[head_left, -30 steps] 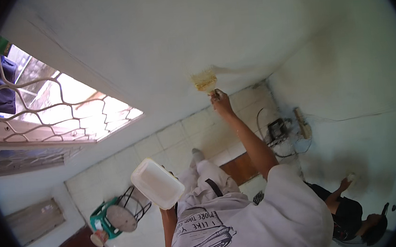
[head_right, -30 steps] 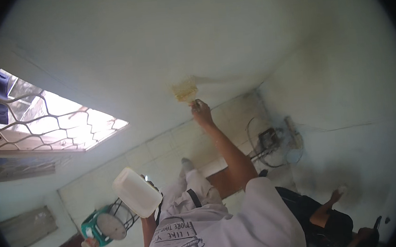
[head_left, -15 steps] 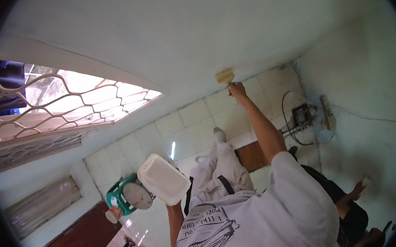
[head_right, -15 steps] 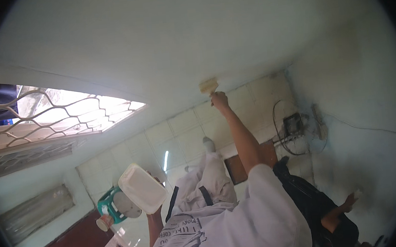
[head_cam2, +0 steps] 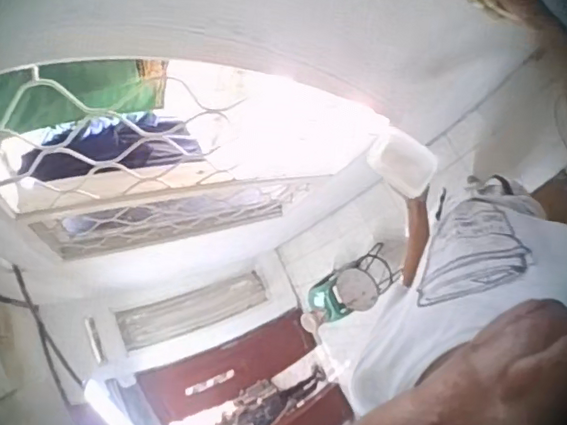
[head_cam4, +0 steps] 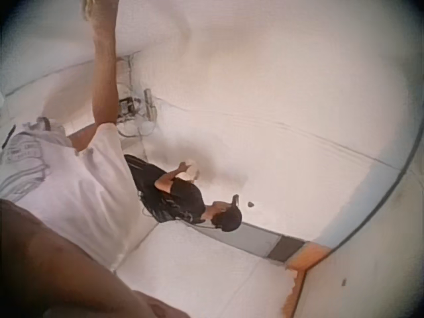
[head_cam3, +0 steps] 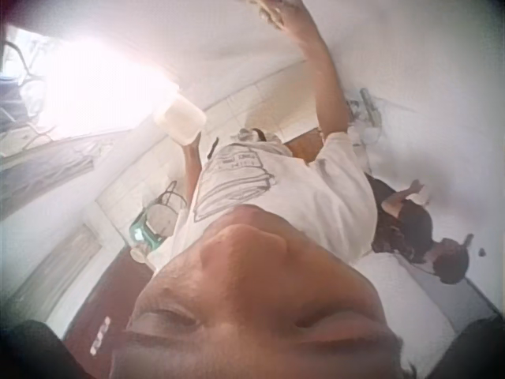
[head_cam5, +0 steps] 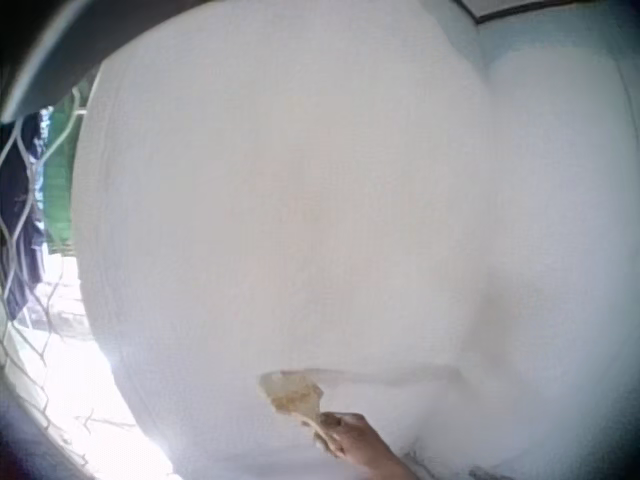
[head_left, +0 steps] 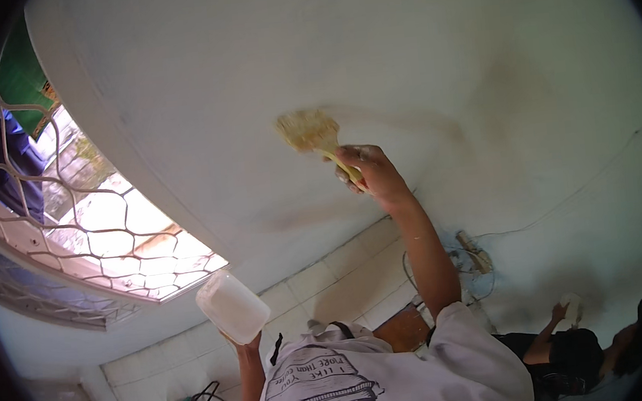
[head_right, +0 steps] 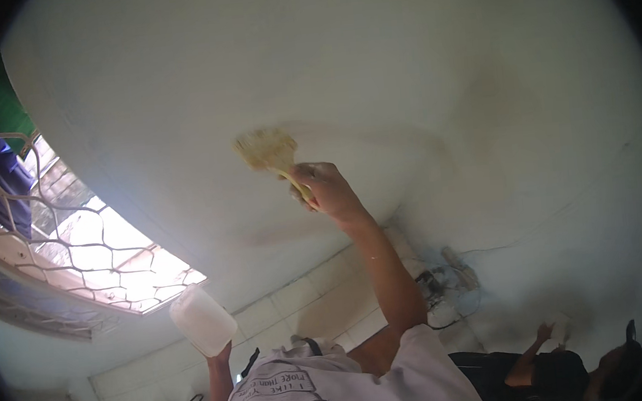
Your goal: The person paints an interior wall and upper corner with a brush, dipping the brush into a plastic container of paint between strokes.
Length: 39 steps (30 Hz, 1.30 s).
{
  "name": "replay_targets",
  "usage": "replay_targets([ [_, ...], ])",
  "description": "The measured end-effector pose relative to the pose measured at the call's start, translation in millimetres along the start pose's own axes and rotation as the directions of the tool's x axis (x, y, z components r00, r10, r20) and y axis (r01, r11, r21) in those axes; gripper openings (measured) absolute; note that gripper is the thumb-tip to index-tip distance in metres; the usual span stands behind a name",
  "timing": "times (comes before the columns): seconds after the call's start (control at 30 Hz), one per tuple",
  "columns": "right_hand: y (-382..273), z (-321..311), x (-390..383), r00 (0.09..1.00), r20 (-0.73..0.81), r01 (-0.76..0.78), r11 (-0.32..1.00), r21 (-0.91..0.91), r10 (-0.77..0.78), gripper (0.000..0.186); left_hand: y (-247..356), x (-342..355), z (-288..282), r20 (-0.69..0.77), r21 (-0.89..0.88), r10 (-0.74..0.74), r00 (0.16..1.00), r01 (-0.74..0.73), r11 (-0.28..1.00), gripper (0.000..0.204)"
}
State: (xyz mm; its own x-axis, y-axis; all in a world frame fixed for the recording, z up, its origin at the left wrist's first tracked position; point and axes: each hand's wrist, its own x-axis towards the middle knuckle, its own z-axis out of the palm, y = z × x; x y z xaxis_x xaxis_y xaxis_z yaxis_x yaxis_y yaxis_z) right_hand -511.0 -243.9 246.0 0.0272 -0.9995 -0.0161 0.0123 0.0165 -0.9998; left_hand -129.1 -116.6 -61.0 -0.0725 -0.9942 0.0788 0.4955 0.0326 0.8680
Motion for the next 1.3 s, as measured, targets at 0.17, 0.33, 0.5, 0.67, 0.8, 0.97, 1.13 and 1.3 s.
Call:
replay_targets([
  [0.17, 4.5, 7.2, 9.3, 0.986, -0.074, 0.143, 0.988, -0.049, -0.147, 0.04, -13.9, 9.1, 3.7, -0.109, -0.229, -0.009, 0.994, -0.016, 0.973, 0.045],
  [0.33, 167.2, 9.5, 39.4, 0.99, -0.114, 0.071, 0.994, -0.088, -0.081, 0.034, -35.2, -1.1, -33.7, -0.207, -0.503, -0.097, 0.974, -0.021, 0.864, 0.046],
  [0.5, 338.3, 20.9, 32.7, 0.944, -0.252, -0.26, 0.952, -0.164, 0.214, 0.029, -13.2, -37.8, -59.8, -0.298, -0.687, -0.111, 0.948, -0.132, 0.714, 0.055],
  [0.67, 464.9, 30.5, 26.8, 0.781, -0.247, -0.615, 0.773, -0.153, 0.573, 0.027, 34.0, -76.5, -32.0, -0.324, -0.696, -0.181, 0.929, -0.104, 0.711, 0.058],
  [0.8, 573.0, 12.9, 23.4, 0.615, -0.277, -0.774, 0.632, -0.034, 0.738, 0.032, 63.8, -68.5, -6.4, -0.251, -0.778, -0.277, 0.927, -0.023, 0.628, 0.062],
  [0.97, 553.5, 32.5, 25.5, 0.728, -0.253, -0.66, 0.752, -0.004, 0.638, 0.031, 75.8, -73.4, 4.7, -0.254, -0.791, -0.297, 0.92, -0.021, 0.612, 0.071],
  [1.13, 487.2, 28.2, 37.7, 0.823, -0.224, -0.537, 0.843, -0.01, 0.522, 0.029, 77.9, -62.8, 14.3, -0.247, -0.784, -0.27, 0.931, -0.028, 0.62, 0.071],
  [1.3, 323.8, 20.9, 46.3, 0.84, -0.141, -0.533, 0.845, -0.034, 0.524, 0.026, 65.7, -53.8, 5.4, -0.138, -0.83, -0.252, 0.958, 0.027, 0.557, 0.066],
])
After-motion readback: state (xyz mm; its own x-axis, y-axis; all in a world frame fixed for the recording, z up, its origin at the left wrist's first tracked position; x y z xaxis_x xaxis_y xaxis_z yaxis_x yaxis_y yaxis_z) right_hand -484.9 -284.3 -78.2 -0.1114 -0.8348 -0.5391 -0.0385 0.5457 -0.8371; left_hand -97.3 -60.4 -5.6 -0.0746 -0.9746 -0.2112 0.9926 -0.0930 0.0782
